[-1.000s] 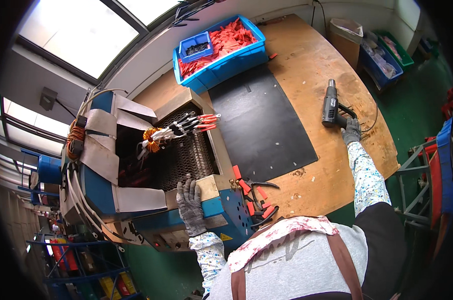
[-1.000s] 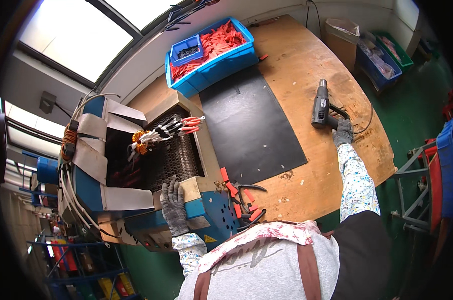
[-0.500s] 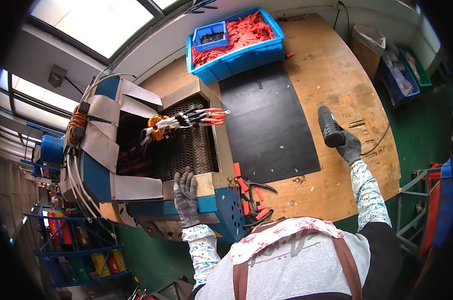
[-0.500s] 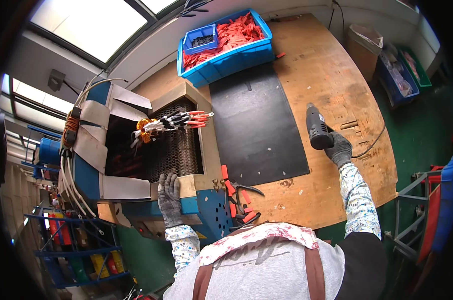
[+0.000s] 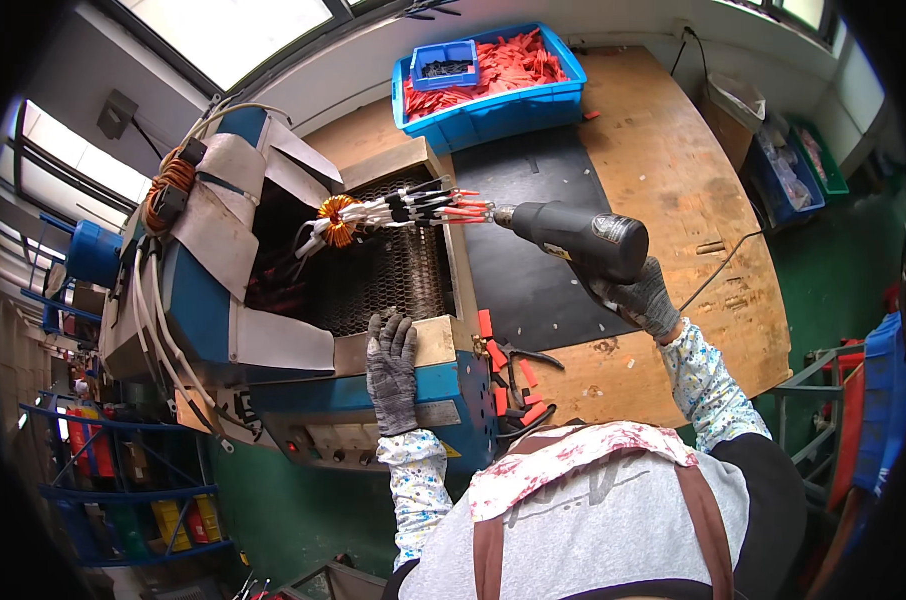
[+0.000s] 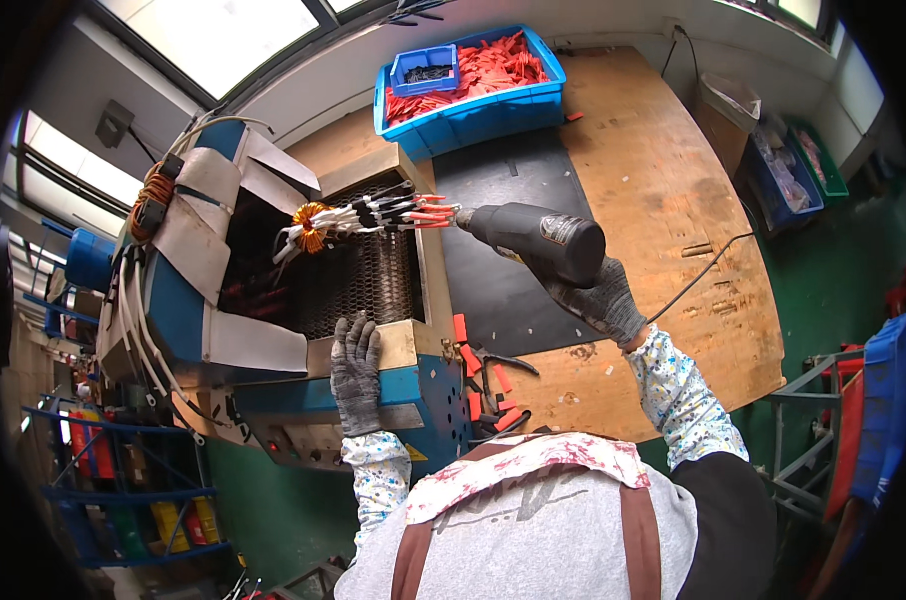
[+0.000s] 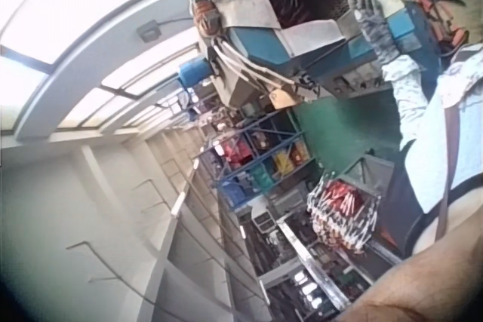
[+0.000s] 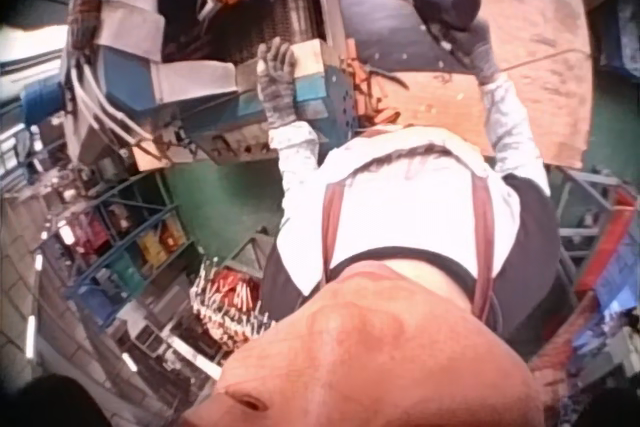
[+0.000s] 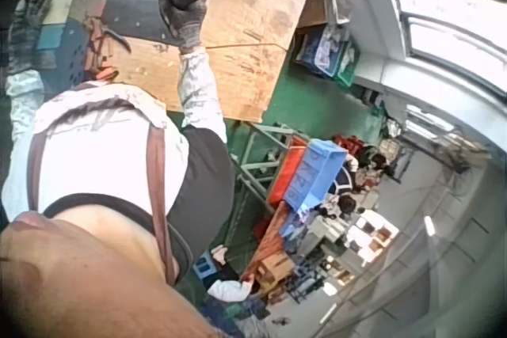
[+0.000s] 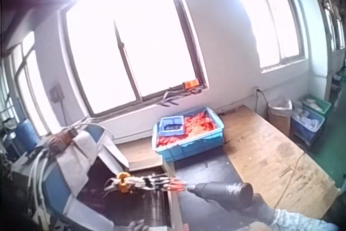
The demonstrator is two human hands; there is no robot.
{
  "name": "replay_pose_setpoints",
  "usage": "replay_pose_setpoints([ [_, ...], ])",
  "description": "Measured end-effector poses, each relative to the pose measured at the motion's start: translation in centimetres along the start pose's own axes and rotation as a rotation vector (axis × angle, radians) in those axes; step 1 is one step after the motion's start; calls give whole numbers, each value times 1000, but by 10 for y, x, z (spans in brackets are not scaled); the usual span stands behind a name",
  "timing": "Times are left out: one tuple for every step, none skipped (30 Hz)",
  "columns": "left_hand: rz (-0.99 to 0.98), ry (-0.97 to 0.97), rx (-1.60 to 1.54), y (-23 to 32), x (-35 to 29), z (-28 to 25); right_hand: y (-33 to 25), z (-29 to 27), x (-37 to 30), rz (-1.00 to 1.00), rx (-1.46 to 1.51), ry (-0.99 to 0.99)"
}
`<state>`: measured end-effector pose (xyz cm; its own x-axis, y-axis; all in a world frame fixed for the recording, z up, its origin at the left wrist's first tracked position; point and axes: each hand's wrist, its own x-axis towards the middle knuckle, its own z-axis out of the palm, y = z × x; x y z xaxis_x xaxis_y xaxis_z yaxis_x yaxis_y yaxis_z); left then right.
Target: The person picks up a copper coil from a rack, places it on a machine, and slides red sleeves onto the wires. They then use a heat gun to shrink the sleeves before returning the coil to the rack.
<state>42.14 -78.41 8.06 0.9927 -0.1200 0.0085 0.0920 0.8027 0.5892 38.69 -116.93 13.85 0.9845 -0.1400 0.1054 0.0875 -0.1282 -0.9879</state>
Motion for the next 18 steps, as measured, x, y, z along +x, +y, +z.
replay_pose_setpoints([
  [3, -2, -6, 0, 0, -3, -1, 4, 1, -20, 6, -5],
  [-1, -26, -7, 0, 1, -7, -2, 7, 2, -24, 1, -6],
  [-5, -49, -7, -1, 1, -9, -3, 11, 2, -4, 18, 12],
  [-17, -62, -28, -1, 2, -11, -3, 13, 2, 15, 36, 30],
  [-15, -64, -33, -1, 2, -12, -3, 15, 3, 13, 31, 29],
  [-24, -33, 7, 0, 2, -9, -4, 16, 3, 11, 57, 37],
  [-34, -3, 47, 1, 2, -6, -4, 17, 3, 9, 84, 45],
  [-35, -5, 42, 1, 3, -3, -3, 17, 4, 8, 79, 46],
  [-41, 12, 57, 2, 2, -1, -2, 16, 4, 27, 82, 47],
  [-48, 29, 72, 3, 2, 1, -1, 16, 4, 45, 84, 48],
  [-47, 29, 68, 3, 2, 2, -3, 16, 4, 45, 80, 47],
  [-47, 19, 108, 4, 2, 3, -6, 16, 4, 66, 41, 56],
  [-46, 11, 147, 5, 2, 4, -9, 16, 4, 86, 3, 64],
  [-42, 16, 145, 5, 1, 4, -11, 16, 4, 87, 1, 58],
  [-48, 6, 114, 5, 1, 5, -14, 15, 3, 102, -9, 60],
  [-53, -3, 84, 4, 1, 5, -16, 14, 2, 117, -18, 62],
  [-52, -1, 81, 4, 1, 7, -16, 14, 2, 117, -21, 59],
  [-40, 9, 98, 3, 2, 10, -16, 14, 1, 113, 5, 69],
])
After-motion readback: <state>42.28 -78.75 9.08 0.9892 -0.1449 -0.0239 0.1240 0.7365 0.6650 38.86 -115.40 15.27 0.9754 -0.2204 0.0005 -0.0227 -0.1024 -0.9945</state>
